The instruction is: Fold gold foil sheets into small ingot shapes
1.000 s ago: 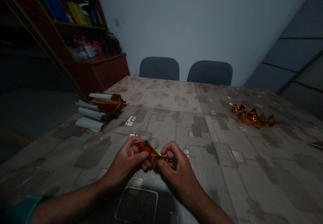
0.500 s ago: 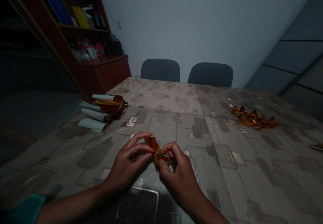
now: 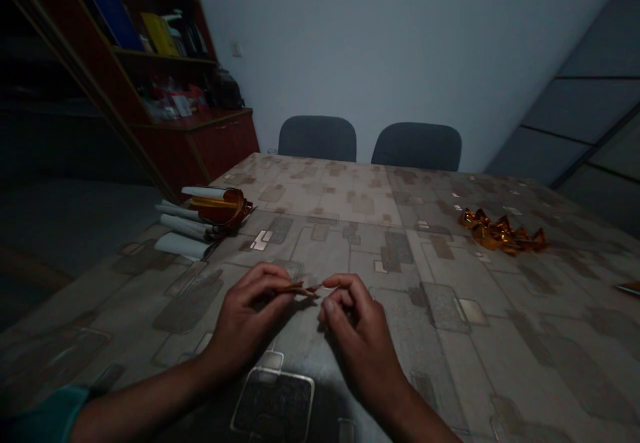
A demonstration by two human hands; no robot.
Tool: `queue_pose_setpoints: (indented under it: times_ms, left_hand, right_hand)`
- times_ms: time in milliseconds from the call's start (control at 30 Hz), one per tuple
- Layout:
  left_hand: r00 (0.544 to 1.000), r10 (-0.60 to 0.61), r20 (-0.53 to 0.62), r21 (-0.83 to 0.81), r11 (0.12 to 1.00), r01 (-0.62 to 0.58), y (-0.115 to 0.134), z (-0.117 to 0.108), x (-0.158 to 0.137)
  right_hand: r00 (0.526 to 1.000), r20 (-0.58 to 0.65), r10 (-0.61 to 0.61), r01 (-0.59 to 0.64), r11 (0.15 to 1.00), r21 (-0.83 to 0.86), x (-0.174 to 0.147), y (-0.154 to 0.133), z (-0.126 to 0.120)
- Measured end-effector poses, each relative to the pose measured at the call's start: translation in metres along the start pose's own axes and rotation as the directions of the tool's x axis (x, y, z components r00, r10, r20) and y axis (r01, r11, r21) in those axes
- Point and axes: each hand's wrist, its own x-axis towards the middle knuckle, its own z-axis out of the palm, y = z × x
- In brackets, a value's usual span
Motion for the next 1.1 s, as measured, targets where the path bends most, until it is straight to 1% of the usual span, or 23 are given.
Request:
queue_pose_setpoints:
  times_ms: [33,67,100,167,233,267,300,367,400,433,500,567,633,733,800,967,1033,1100]
  left_hand:
    - [0.993,-0.117,-0.012,-0.114,0.987,0.115,0.001,0.001,0.001]
    - [0.969,-0.248,0.014,-0.236,0.94,0.244,0.0,0.002,0.002]
    - [0.937,-0.345,0.057,-0.339,0.876,0.344,-0.001,0.003,0.003]
    - [0.863,-0.477,0.163,-0.476,0.728,0.493,-0.004,0.004,0.002]
    - [0.809,-0.534,0.246,-0.541,0.616,0.572,-0.005,0.004,-0.001]
    - [0.79,-0.545,0.28,-0.558,0.577,0.596,-0.005,0.003,-0.003]
    - [0.779,-0.544,0.311,-0.567,0.552,0.611,-0.004,0.003,-0.004]
    - [0.766,-0.537,0.352,-0.566,0.53,0.631,-0.002,0.002,-0.006]
    - [0.761,-0.54,0.36,-0.561,0.526,0.639,-0.001,0.002,-0.007]
    - [0.756,-0.545,0.363,-0.554,0.526,0.645,0.0,0.002,-0.007]
    - [0.754,-0.548,0.362,-0.539,0.536,0.649,-0.001,0.003,-0.008]
    - [0.766,-0.53,0.364,-0.519,0.567,0.64,-0.003,0.004,-0.008]
    - [0.784,-0.498,0.371,-0.49,0.612,0.62,-0.007,0.006,-0.01]
    - [0.807,-0.452,0.38,-0.466,0.66,0.589,-0.01,0.008,-0.011]
    - [0.814,-0.435,0.385,-0.46,0.674,0.578,-0.011,0.009,-0.012]
    - [0.807,-0.446,0.387,-0.439,0.68,0.587,-0.008,0.01,-0.012]
    - [0.799,-0.455,0.393,-0.426,0.68,0.596,-0.008,0.01,-0.013]
    - [0.795,-0.457,0.398,-0.42,0.679,0.601,-0.008,0.01,-0.013]
  right_hand:
    - [0.998,-0.069,0.008,-0.01,0.999,-0.038,0.002,0.0,-0.003]
    - [0.993,-0.121,0.007,-0.017,0.996,-0.084,0.004,0.001,-0.007]
    - [0.989,-0.146,-0.005,-0.015,0.991,-0.136,0.006,0.002,-0.011]
    - [0.991,-0.114,-0.066,0.036,0.968,-0.247,0.009,0.004,-0.017]
    - [0.984,-0.005,-0.178,0.165,0.922,-0.349,0.012,0.006,-0.021]
    - [0.967,0.069,-0.244,0.252,0.889,-0.382,0.012,0.007,-0.022]
    - [0.94,0.15,-0.307,0.341,0.852,-0.397,0.012,0.007,-0.023]
    - [0.869,0.297,-0.396,0.489,0.78,-0.39,0.012,0.005,-0.023]
    - [0.841,0.348,-0.414,0.531,0.755,-0.385,0.011,0.004,-0.023]
    - [0.824,0.384,-0.417,0.554,0.735,-0.391,0.011,0.002,-0.023]
    - [0.814,0.425,-0.396,0.565,0.713,-0.417,0.01,-0.002,-0.023]
    - [0.816,0.448,-0.364,0.551,0.724,-0.415,0.009,-0.007,-0.022]
    - [0.837,0.433,-0.336,0.504,0.781,-0.368,0.009,-0.01,-0.02]
    - [0.905,0.331,-0.267,0.362,0.892,-0.271,0.008,-0.013,-0.013]
    - [0.944,0.26,-0.202,0.266,0.934,-0.24,0.008,-0.012,-0.009]
    - [0.987,0.141,-0.075,0.11,0.957,-0.267,0.007,-0.009,-0.003]
    - [0.995,0.098,-0.008,0.035,0.962,-0.272,0.007,-0.008,-0.002]
    - [0.997,0.075,0.034,-0.012,0.963,-0.271,0.006,-0.007,-0.002]
